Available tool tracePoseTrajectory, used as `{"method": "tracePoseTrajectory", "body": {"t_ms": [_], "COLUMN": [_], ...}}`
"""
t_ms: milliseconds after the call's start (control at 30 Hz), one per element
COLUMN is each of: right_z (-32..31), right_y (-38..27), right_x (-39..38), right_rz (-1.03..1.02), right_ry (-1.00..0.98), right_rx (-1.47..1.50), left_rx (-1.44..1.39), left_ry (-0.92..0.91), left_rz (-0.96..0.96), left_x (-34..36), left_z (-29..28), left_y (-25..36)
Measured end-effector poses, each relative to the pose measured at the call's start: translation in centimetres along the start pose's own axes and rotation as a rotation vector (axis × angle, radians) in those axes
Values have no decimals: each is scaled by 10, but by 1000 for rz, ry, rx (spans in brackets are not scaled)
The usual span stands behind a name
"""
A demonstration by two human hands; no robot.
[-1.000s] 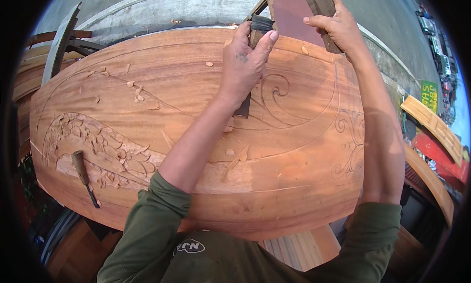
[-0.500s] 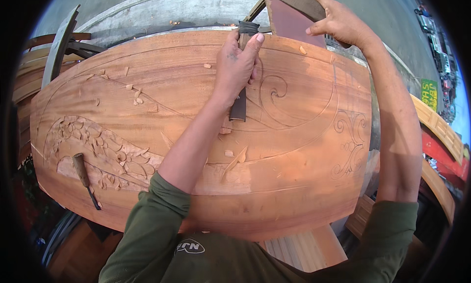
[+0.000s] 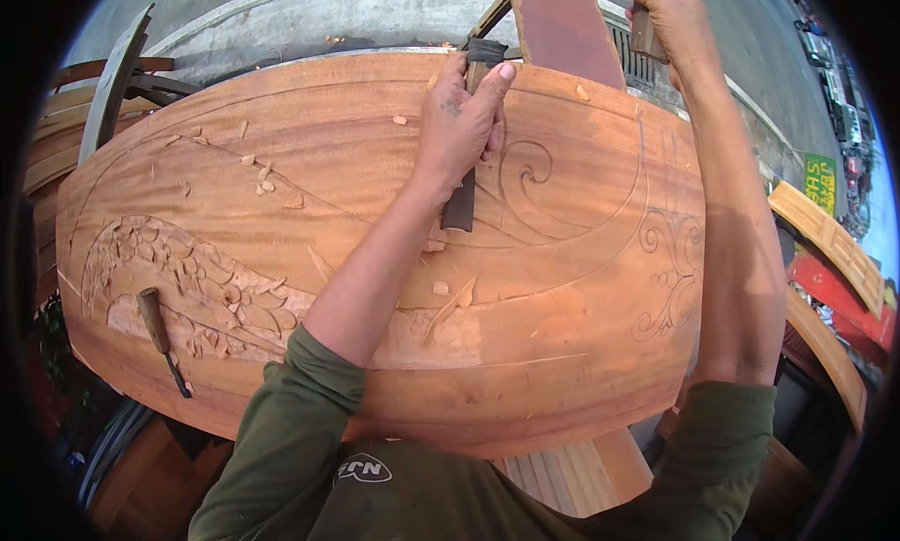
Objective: The person carves decorative patterns into a wood panel using chisels and a wooden mallet.
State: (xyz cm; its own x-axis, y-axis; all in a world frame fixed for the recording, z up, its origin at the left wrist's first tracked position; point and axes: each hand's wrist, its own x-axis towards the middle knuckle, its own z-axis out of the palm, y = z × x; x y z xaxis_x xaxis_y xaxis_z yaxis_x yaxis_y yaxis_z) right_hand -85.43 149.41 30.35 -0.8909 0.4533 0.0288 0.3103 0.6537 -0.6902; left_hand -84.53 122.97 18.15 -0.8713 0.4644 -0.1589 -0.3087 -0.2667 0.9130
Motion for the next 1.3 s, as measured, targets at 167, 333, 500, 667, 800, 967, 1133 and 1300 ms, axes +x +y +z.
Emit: {"method": "tracePoseTrajectory", "body": {"t_ms": [167, 333, 500, 667, 800, 967, 1133, 1300], "right_z": [10, -21, 14, -11, 11, -2, -14, 11], "right_y": [-3, -4, 2, -6, -15, -5, 1, -28], "right_x": [-29, 0, -32, -19, -26, -35, -22, -51], "right_rz": [-267, 80, -279, -156, 96, -4, 133, -210], "right_ry": [-498, -90, -429, -442, 95, -540, -97, -726], "right_rx": [-155, -38, -257, -229, 293, -103, 182, -344], "left_rx": [-26, -29, 8, -23, -56, -53, -14, -16], "left_ry": [14, -19, -9, -23, -20, -6, -8, 21], "left_rz": [-1, -6, -62, -23, 4, -50, 20, 20], "left_x": [-7, -7, -9, -12, -10, -17, -13, -11], "left_z": [-7, -2, -4, -4, 0, -8, -4, -15], "left_y": [9, 4, 8, 4, 3, 8, 3, 16]}}
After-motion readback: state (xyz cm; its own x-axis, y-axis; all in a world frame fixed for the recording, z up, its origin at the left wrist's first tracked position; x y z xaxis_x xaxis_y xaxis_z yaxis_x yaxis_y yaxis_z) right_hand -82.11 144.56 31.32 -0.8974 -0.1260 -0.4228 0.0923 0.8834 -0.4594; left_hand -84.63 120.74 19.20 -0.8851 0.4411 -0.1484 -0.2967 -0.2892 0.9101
